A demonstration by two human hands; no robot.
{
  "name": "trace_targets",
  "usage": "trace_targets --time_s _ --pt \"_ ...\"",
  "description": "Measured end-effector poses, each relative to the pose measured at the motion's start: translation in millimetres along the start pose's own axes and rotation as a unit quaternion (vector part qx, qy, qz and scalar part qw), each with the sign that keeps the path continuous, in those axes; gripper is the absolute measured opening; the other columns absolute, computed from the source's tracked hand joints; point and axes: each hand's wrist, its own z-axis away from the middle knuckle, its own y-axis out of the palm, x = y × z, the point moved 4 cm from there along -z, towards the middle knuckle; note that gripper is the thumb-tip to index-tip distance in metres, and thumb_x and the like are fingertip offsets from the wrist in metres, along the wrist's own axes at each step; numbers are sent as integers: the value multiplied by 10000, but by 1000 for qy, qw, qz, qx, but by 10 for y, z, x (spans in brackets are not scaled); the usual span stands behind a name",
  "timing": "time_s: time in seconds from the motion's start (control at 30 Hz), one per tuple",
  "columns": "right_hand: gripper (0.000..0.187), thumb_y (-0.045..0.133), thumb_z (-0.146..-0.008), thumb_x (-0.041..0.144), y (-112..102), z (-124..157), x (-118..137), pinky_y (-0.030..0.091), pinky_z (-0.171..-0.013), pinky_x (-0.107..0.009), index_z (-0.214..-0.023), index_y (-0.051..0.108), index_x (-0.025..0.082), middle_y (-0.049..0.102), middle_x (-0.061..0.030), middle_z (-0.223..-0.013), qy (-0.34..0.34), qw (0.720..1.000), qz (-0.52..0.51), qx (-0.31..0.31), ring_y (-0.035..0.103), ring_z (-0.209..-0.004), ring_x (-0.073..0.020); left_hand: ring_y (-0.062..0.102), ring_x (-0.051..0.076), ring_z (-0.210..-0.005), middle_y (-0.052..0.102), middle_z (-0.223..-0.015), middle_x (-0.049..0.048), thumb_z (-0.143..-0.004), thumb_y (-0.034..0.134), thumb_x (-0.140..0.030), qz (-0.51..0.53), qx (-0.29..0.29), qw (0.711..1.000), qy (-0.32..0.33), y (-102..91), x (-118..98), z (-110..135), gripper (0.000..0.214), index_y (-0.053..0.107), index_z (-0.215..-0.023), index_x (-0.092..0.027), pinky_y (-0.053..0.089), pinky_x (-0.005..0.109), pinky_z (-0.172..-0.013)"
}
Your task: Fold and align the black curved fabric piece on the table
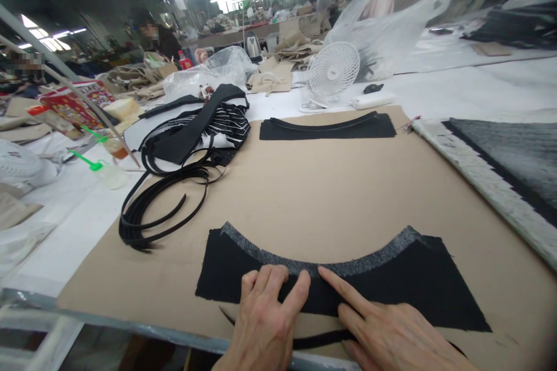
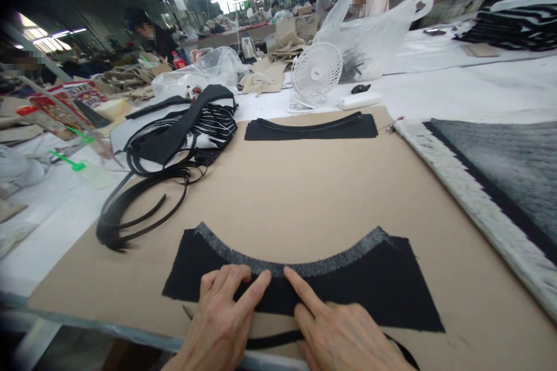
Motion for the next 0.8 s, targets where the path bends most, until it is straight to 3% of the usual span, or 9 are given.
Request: trace_targets --time_s 0.17,0.47,0.53,0.63,0.7,0.8 --pt "219 503 -720 87 -26 9 -5 553 -452 -324 -864 633 188 435 -121 -1420 5 1000 -18 -6 661 -536 -183 510 197 -972 625 -1075 48 -882 454 -163 14 -39 998 54 86 6 111 379 580 -1230 -247 299 336 -810" --pt "105 532 -780 140 14 170 -136 564 -547 -308 -804 609 207 345 -77 -1499 65 985 -160 -21 680 -615 -173 517 197 -973 640 -1095 31 -864 507 -189 -7 -38 998 48 98 23 140 386 580 -1233 -277 299 343 -807" --pt "126 501 -825 151 15 203 -188 552 -563 -301 -799 607 212 402 -86 -1469 82 980 -182 -12 672 -603 -160 519 200 -969 640 -1099 26 -866 516 -194 -5 -29 999 42 96 10 134 387 575 -1239 -280 302 343 -811" --pt "137 502 -847 153 2 218 -215 516 -569 -261 -801 606 230 639 -57 -1143 84 969 -230 16 664 -640 -163 527 194 -929 633 -1054 34 -884 479 -167 21 -32 999 22 55 -3 119 356 591 -1205 -274 314 339 -787" --pt "129 527 -837 146 -10 204 -198 472 -551 -228 -757 586 227 662 -13 -860 87 957 -273 42 646 -643 -161 532 186 -889 613 -984 49 -900 447 -145 51 -52 997 -3 -21 -5 109 303 627 -1117 -258 326 327 -757" --pt "131 548 -819 133 -31 157 -159 412 -556 -213 -718 568 214 645 14 -740 120 934 -329 68 618 -655 -152 545 172 -859 594 -914 52 -908 467 -138 94 -85 992 -11 -172 -28 93 208 634 -999 -224 354 307 -750"
